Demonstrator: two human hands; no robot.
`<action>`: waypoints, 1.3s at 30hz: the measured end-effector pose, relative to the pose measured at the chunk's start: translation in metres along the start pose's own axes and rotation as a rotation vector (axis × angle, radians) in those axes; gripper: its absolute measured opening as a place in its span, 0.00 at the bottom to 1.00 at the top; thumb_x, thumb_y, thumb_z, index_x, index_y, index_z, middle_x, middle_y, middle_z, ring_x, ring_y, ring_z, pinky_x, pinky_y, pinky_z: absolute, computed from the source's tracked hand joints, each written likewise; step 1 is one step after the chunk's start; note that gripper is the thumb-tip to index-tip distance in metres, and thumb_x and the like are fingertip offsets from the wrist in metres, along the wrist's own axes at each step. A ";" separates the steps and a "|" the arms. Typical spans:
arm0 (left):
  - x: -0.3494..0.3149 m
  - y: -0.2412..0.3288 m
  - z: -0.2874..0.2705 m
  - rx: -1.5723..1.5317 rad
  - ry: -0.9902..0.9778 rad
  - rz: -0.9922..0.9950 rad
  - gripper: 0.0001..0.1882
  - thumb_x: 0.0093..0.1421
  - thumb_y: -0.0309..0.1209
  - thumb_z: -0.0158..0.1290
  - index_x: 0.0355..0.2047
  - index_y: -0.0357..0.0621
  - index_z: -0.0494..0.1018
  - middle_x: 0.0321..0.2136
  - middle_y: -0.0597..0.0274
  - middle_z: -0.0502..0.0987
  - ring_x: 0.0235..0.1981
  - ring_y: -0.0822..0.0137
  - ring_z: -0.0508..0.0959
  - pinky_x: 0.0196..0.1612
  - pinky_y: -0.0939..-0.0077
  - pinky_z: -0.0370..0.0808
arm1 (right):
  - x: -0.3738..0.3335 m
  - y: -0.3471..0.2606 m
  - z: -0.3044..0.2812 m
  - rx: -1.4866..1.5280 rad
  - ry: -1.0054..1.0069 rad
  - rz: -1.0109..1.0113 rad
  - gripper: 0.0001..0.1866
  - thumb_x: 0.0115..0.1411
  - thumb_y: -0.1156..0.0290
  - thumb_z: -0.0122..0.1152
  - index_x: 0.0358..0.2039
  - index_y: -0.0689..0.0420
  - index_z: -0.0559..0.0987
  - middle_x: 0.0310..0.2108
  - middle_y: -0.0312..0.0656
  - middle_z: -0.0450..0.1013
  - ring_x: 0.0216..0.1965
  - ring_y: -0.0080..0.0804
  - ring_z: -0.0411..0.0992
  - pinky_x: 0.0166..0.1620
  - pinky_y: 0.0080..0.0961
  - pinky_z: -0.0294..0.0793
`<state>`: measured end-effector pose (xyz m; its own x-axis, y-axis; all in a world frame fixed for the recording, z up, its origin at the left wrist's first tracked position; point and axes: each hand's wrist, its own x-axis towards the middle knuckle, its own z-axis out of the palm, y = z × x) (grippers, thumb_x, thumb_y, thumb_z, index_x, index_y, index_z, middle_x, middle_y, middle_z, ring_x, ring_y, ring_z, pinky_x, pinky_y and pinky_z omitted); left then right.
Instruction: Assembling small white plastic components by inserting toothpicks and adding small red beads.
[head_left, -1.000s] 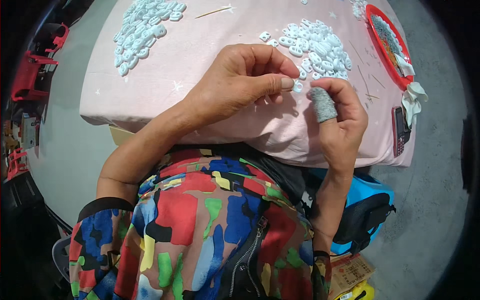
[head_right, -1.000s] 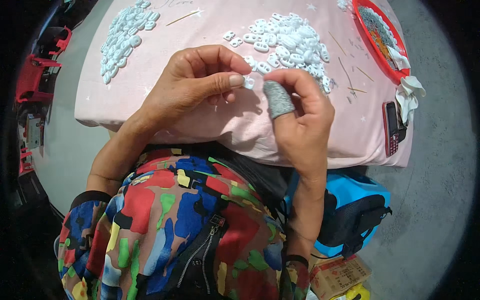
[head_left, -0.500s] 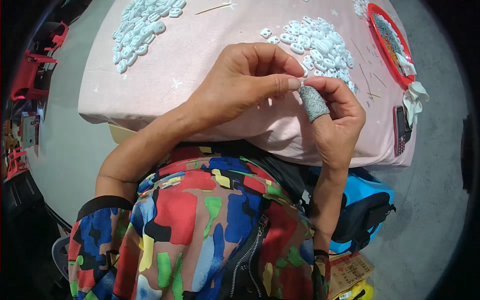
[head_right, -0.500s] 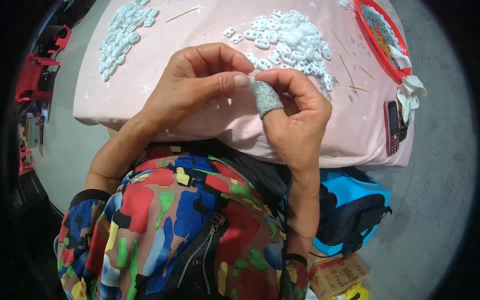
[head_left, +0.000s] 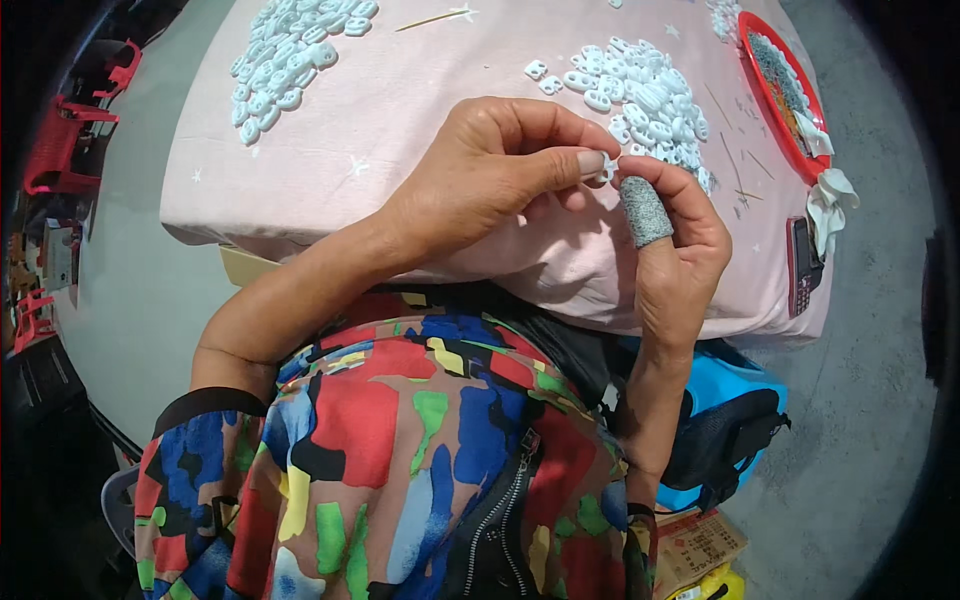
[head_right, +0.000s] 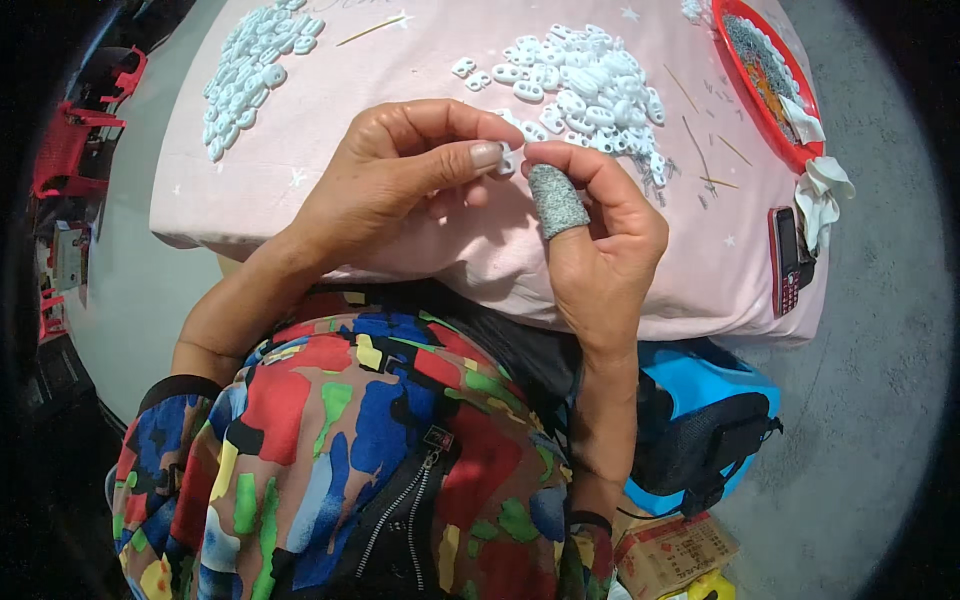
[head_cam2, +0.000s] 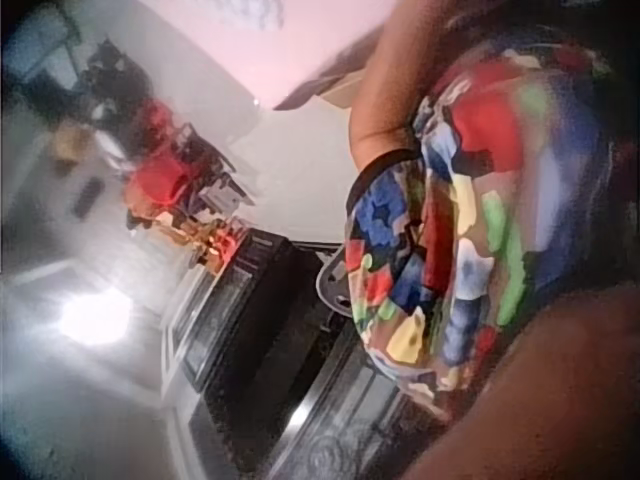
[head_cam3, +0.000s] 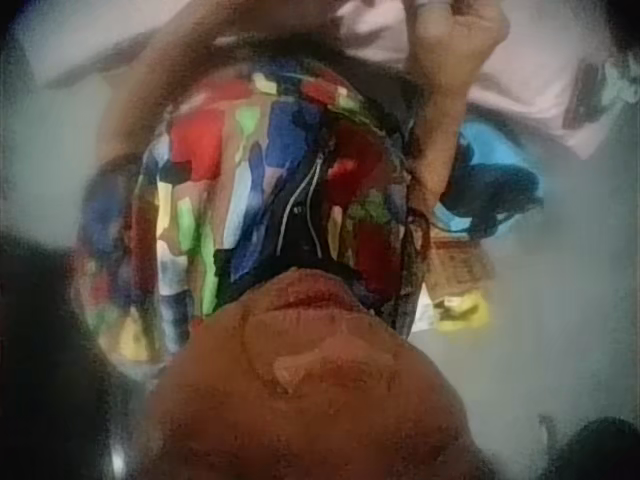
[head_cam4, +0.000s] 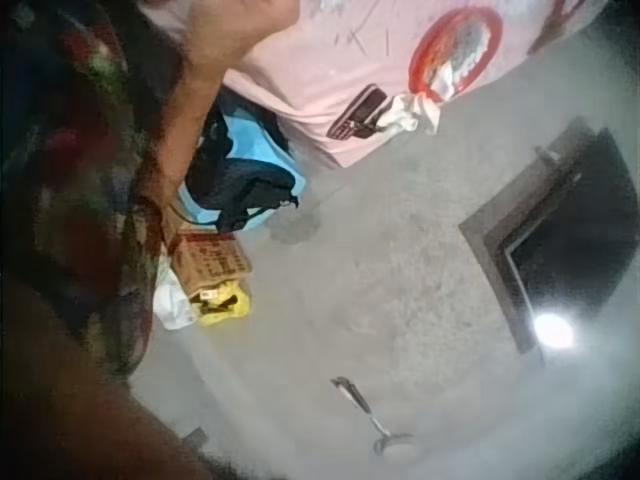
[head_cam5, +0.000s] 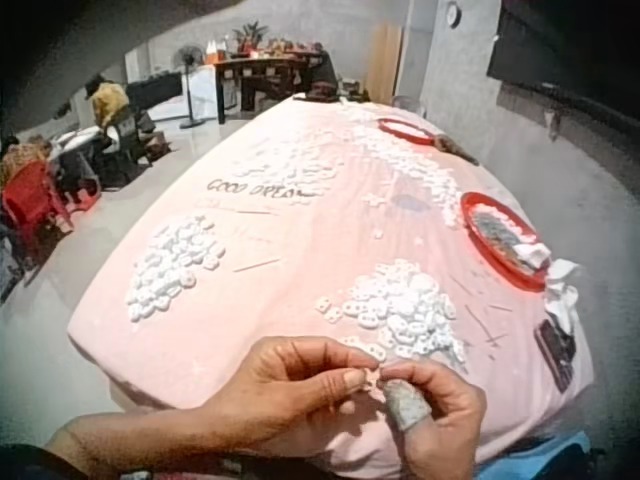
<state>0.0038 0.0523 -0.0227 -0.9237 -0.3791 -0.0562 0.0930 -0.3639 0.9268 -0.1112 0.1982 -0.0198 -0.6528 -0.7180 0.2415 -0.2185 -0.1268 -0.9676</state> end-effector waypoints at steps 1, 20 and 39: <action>0.000 0.000 -0.001 -0.002 -0.004 -0.003 0.10 0.62 0.28 0.57 0.43 0.38 0.78 0.29 0.68 0.79 0.27 0.83 0.74 0.28 0.90 0.70 | 0.000 0.000 0.000 0.002 -0.013 -0.008 0.08 0.60 0.83 0.58 0.40 0.66 0.79 0.36 0.37 0.77 0.37 0.18 0.73 0.42 0.14 0.72; -0.002 -0.007 0.002 0.207 -0.074 0.095 0.06 0.62 0.25 0.55 0.38 0.37 0.76 0.27 0.72 0.76 0.28 0.83 0.72 0.30 0.88 0.69 | -0.005 -0.008 0.000 -0.117 -0.025 0.003 0.11 0.58 0.83 0.59 0.42 0.66 0.79 0.37 0.38 0.77 0.38 0.20 0.73 0.44 0.16 0.71; 0.001 -0.005 -0.001 0.066 -0.065 0.011 0.09 0.63 0.27 0.55 0.42 0.38 0.77 0.27 0.71 0.76 0.24 0.84 0.71 0.25 0.91 0.67 | -0.007 0.006 -0.004 -0.016 -0.034 -0.028 0.07 0.60 0.82 0.59 0.39 0.66 0.78 0.35 0.35 0.76 0.36 0.16 0.72 0.41 0.13 0.72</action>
<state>0.0029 0.0528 -0.0274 -0.9451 -0.3260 -0.0233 0.0809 -0.3023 0.9498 -0.1106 0.2053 -0.0271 -0.6216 -0.7370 0.2656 -0.2480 -0.1365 -0.9591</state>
